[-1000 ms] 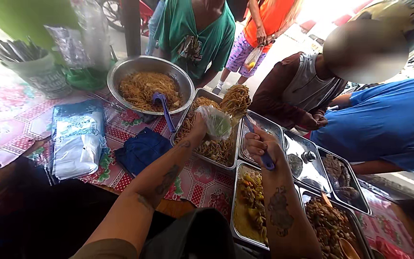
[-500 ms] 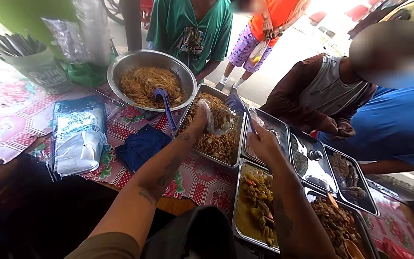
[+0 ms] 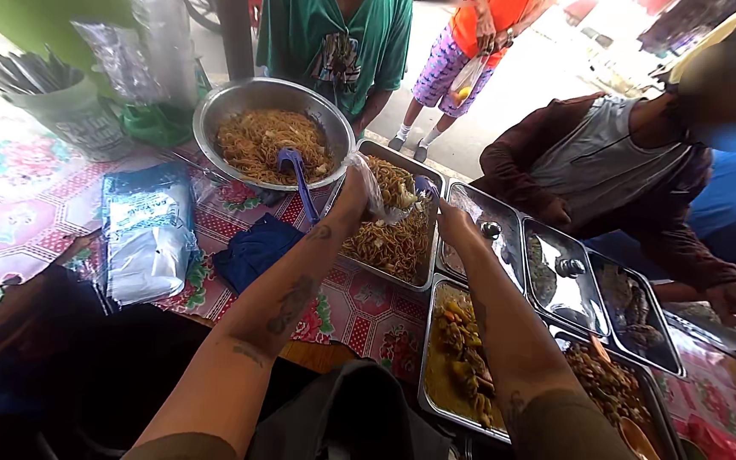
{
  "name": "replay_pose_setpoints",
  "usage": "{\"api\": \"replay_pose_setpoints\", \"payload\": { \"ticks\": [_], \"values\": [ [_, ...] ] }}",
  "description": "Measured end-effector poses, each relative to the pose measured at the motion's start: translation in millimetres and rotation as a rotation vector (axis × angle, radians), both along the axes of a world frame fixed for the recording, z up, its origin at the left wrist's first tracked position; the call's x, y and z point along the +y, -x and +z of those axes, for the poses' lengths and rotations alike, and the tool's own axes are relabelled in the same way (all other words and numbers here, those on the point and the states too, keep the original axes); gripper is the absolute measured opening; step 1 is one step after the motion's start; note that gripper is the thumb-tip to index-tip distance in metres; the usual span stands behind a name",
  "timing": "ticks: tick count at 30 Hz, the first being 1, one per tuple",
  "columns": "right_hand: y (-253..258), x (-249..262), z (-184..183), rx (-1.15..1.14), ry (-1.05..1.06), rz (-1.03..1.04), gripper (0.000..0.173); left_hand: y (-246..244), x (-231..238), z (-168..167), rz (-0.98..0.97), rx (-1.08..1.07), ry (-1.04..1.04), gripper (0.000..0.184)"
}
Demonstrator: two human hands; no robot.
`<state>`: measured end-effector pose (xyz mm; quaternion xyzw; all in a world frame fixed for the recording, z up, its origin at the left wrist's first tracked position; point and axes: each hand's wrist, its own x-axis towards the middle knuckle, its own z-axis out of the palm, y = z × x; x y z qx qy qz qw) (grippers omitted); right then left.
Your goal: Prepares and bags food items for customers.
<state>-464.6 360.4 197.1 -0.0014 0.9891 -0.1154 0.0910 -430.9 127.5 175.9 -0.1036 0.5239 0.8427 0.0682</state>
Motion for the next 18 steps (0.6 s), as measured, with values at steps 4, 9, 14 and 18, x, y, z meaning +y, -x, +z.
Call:
{"api": "replay_pose_setpoints", "payload": {
  "ticks": [4, 9, 14, 18],
  "values": [
    [-8, 5, -8, -0.139, 0.054, 0.056, 0.050, -7, -2, 6, 0.001, 0.036, -0.004, 0.060],
    [-41, 15, 34, -0.183, 0.017, 0.067, 0.046, -15, -6, 8, -0.032, 0.019, 0.013, 0.065],
    [-48, 13, 0, -0.162, 0.081, -0.021, 0.045, -39, -7, -11, 0.002, 0.117, 0.155, 0.065],
    [-73, -13, -8, -0.362, 0.577, -0.258, 0.045, -92, -18, -23, -0.179, 0.097, 0.171, 0.057]
  ]
}}
